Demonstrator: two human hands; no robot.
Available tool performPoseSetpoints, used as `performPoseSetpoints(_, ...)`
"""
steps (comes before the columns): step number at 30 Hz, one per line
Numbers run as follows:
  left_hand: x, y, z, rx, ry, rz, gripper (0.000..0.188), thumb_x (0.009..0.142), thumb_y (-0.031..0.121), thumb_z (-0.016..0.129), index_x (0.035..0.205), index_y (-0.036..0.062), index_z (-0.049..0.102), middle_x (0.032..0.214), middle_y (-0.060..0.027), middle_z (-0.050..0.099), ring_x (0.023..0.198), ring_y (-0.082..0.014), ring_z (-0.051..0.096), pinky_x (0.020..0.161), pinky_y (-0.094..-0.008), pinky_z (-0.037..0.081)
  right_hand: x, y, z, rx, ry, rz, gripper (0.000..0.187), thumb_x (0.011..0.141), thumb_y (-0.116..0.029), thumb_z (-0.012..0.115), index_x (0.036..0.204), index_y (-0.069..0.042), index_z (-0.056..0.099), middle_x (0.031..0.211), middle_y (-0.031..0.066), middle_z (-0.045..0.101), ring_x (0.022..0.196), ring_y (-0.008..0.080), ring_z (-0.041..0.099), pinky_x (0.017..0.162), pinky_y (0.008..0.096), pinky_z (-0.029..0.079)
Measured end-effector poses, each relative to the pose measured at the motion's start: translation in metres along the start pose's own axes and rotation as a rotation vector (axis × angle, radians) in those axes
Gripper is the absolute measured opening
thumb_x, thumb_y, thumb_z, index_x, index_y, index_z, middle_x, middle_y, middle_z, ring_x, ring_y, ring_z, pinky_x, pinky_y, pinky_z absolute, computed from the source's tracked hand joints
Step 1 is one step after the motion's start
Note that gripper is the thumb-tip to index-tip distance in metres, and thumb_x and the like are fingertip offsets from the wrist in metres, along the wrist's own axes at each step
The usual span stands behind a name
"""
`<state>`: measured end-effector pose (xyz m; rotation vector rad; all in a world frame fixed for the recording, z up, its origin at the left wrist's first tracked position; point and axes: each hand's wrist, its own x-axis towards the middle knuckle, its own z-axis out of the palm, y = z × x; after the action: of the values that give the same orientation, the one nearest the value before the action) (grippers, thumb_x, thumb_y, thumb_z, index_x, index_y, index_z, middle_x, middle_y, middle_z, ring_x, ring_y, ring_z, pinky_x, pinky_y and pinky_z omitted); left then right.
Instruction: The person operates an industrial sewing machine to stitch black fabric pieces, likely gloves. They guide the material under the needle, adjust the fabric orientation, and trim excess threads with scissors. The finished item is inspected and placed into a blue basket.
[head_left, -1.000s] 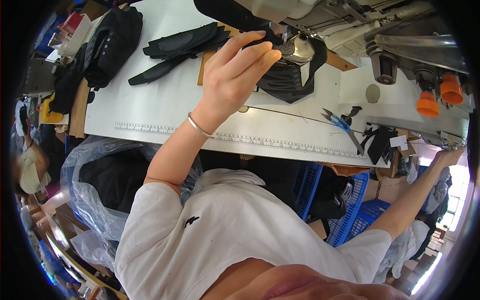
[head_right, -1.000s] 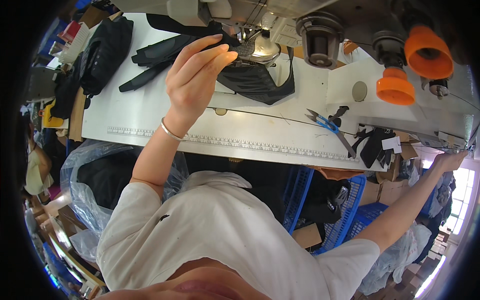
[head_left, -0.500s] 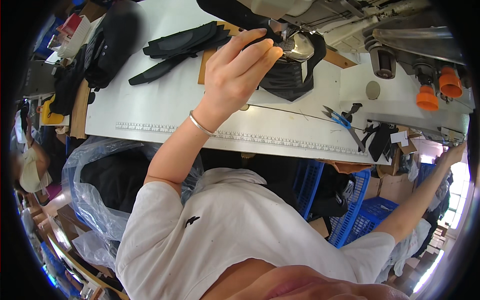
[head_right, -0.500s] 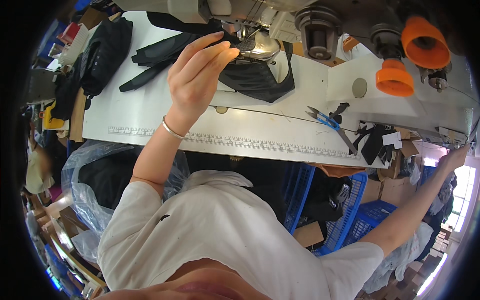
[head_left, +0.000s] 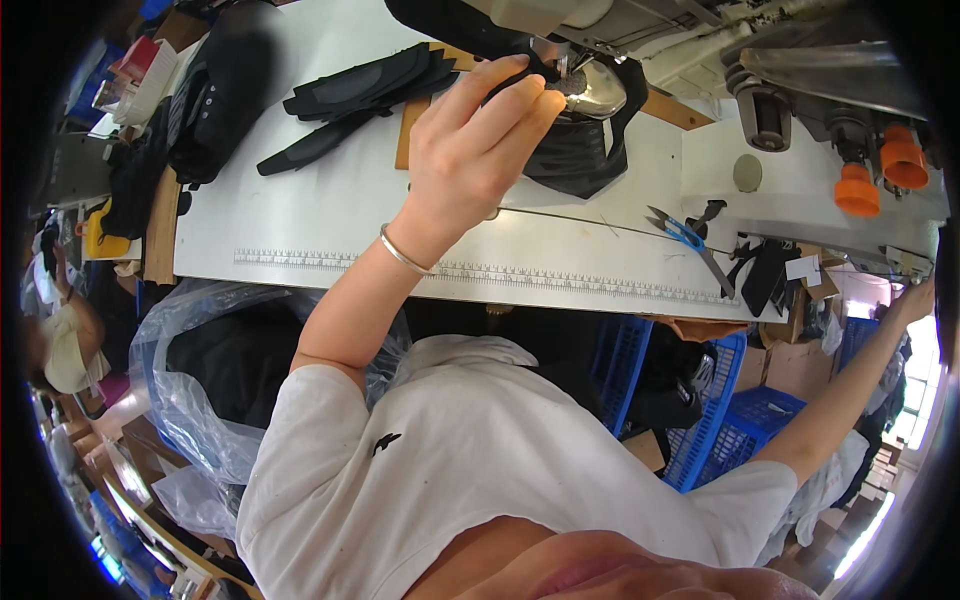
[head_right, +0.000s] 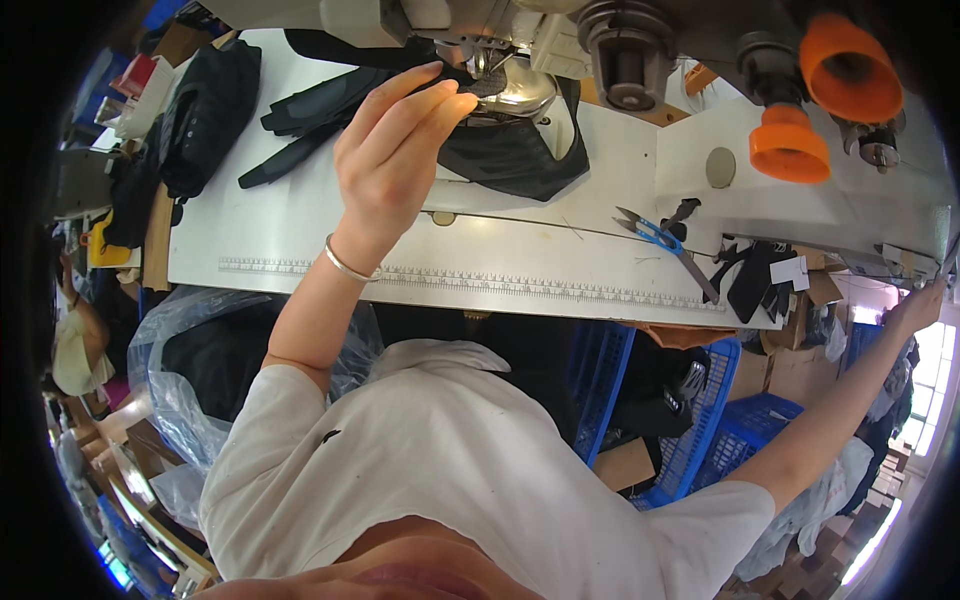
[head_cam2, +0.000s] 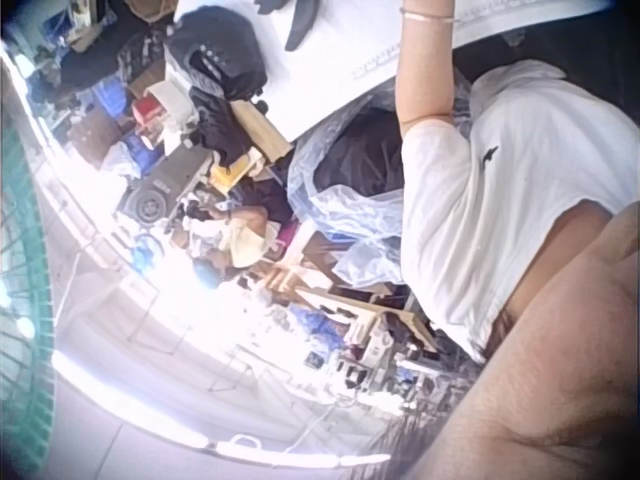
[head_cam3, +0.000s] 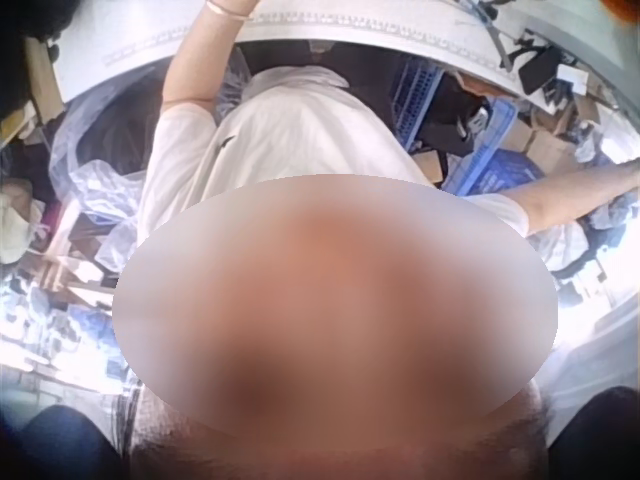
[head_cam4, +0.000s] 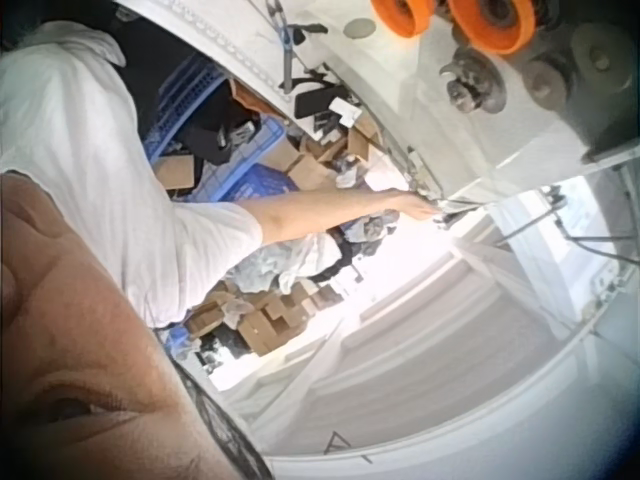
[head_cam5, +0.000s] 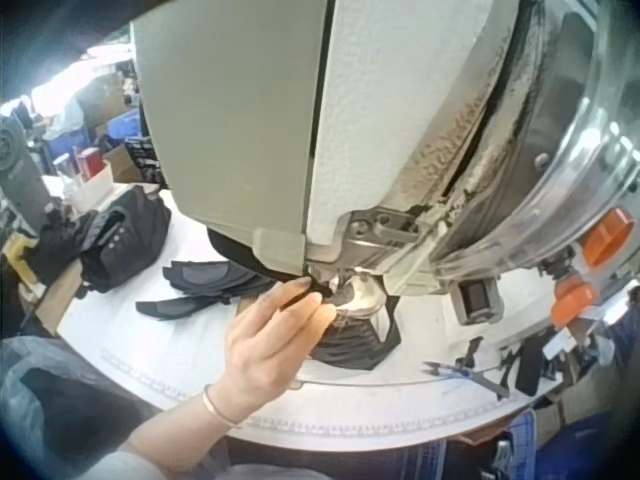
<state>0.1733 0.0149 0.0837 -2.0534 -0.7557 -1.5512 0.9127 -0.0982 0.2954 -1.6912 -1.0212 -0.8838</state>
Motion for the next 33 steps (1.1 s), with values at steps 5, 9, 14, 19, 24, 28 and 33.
performPoseSetpoints(5, -0.001, 0.000, -0.001, -0.001, 0.008, -0.013, 0.027, 0.067, 0.006, 0.072, 0.094, 0.0056, 0.076, 0.099, -0.0031, 0.067, 0.102, -0.0240, 0.068, 0.067, -0.0305, 0.056, -0.013, -0.009, 0.007, -0.011, -0.039, 0.053, 0.057, 0.106, -0.039, 0.048, 0.133, 0.010, 0.060, 0.124, 0.0192, 0.069, 0.103, 0.0280, 0.066, 0.093, 0.0363, 0.051)
performPoseSetpoints(9, 0.000, 0.000, -0.001, 0.012, 0.002, -0.006, 0.027, 0.067, 0.005, 0.072, 0.094, 0.0056, 0.075, 0.100, -0.0035, 0.068, 0.102, -0.0242, 0.068, 0.067, -0.0304, 0.055, -0.013, -0.012, 0.006, 0.036, -0.081, 0.142, 0.058, 0.106, -0.040, 0.047, 0.133, 0.009, 0.060, 0.121, 0.0181, 0.069, 0.099, 0.0260, 0.066, 0.087, 0.0350, 0.054)
performPoseSetpoints(14, 0.001, -0.001, 0.000, -0.035, 0.001, -0.017, 0.026, 0.068, 0.006, 0.072, 0.094, 0.0053, 0.075, 0.101, -0.0039, 0.067, 0.103, -0.0244, 0.068, 0.068, -0.0310, 0.056, 0.002, 0.013, -0.001, 0.021, -0.079, 0.091, 0.058, 0.107, -0.041, 0.046, 0.132, 0.010, 0.061, 0.123, 0.0184, 0.068, 0.101, 0.0260, 0.066, 0.087, 0.0349, 0.054)
performPoseSetpoints(19, 0.001, 0.000, -0.003, -0.023, -0.007, -0.024, 0.027, 0.068, 0.006, 0.072, 0.094, 0.0053, 0.075, 0.100, -0.0038, 0.067, 0.103, -0.0243, 0.068, 0.069, -0.0311, 0.056, -0.040, -0.039, 0.007, 0.084, -0.004, 0.093, 0.058, 0.107, -0.039, 0.045, 0.130, 0.012, 0.060, 0.125, 0.0206, 0.067, 0.107, 0.0288, 0.064, 0.097, 0.0376, 0.049)
performPoseSetpoints(24, 0.004, 0.005, -0.002, 0.025, -0.009, -0.045, 0.027, 0.066, 0.006, 0.073, 0.093, 0.0056, 0.075, 0.099, -0.0029, 0.067, 0.102, -0.0234, 0.068, 0.069, -0.0304, 0.056, -0.047, -0.044, 0.002, 0.150, -0.028, 0.159, 0.061, 0.108, -0.040, 0.046, 0.128, 0.016, 0.058, 0.120, 0.0245, 0.067, 0.102, 0.0290, 0.067, 0.085, 0.0364, 0.057)
performPoseSetpoints(28, 0.004, 0.006, -0.001, 0.061, 0.004, -0.045, 0.027, 0.066, 0.004, 0.073, 0.093, 0.0059, 0.076, 0.098, -0.0023, 0.067, 0.101, -0.0227, 0.068, 0.067, -0.0295, 0.055, -0.055, -0.045, 0.009, 0.191, 0.028, 0.086, 0.060, 0.108, -0.040, 0.046, 0.124, 0.016, 0.059, 0.117, 0.0234, 0.067, 0.100, 0.0285, 0.068, 0.086, 0.0370, 0.058)
performPoseSetpoints(33, 0.003, 0.009, 0.000, 0.077, 0.004, -0.064, 0.026, 0.067, 0.004, 0.073, 0.093, 0.0061, 0.076, 0.098, -0.0022, 0.067, 0.099, -0.0227, 0.068, 0.065, -0.0291, 0.055, -0.054, -0.029, 0.013, 0.171, 0.041, 0.126, 0.057, 0.107, -0.038, 0.045, 0.125, 0.014, 0.059, 0.119, 0.0243, 0.066, 0.097, 0.0296, 0.069, 0.078, 0.0376, 0.060)
